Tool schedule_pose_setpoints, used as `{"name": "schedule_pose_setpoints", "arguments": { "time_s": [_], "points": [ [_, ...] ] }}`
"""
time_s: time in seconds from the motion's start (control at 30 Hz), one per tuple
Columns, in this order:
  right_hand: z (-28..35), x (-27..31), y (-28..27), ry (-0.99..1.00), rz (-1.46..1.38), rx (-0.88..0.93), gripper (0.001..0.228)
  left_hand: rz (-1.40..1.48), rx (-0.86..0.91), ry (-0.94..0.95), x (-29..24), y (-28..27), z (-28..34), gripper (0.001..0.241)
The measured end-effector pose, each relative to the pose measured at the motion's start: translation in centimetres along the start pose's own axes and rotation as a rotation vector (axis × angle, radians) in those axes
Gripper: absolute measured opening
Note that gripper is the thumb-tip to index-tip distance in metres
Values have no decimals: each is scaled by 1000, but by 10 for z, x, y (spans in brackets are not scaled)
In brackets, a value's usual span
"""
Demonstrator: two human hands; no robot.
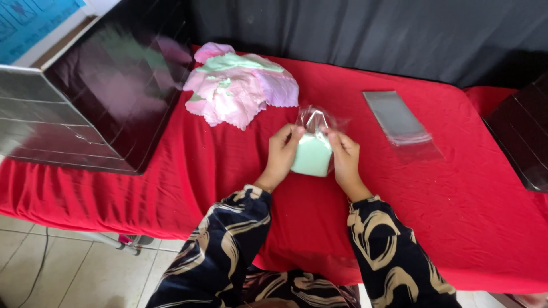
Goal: Folding small microfiber cloths and placing them into individual plastic bags for packaging.
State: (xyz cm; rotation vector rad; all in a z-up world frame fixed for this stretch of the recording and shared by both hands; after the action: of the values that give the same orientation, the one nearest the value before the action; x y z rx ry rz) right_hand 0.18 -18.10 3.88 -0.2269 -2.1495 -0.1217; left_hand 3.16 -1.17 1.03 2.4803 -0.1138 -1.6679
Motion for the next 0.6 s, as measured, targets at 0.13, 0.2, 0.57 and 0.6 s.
{"name": "schedule_pose_setpoints", "arguments": {
  "time_s": [0.13,0.2,0.57,0.6],
  "points": [
    [3,-11,3,3,-97,15,28,-54,-117,139,-18,-4,7,17],
    [1,-19,5,-16,-70,42,30,-59,-146,159,-26,-8,7,16],
    [0,-63,-16,112,-196,33,50,-59,-53,35,-30,-1,3,20],
    [-3,-58,-16,106,-192,25,50,-54,-43,38,-30,-9,-10,20]
  ]
}}
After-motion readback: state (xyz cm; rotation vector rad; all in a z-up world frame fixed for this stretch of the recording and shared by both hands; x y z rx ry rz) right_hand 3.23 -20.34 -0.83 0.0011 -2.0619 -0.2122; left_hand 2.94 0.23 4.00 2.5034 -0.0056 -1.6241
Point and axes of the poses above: each hand's wrist, its own z-axis away from the middle knuckle, its own y-axis out of the palm, x = y × z, the point moved 4 cm from there along -z, towards the middle knuckle, and after that the axes turned 3 degrees about -y, right-handed, at the moved point
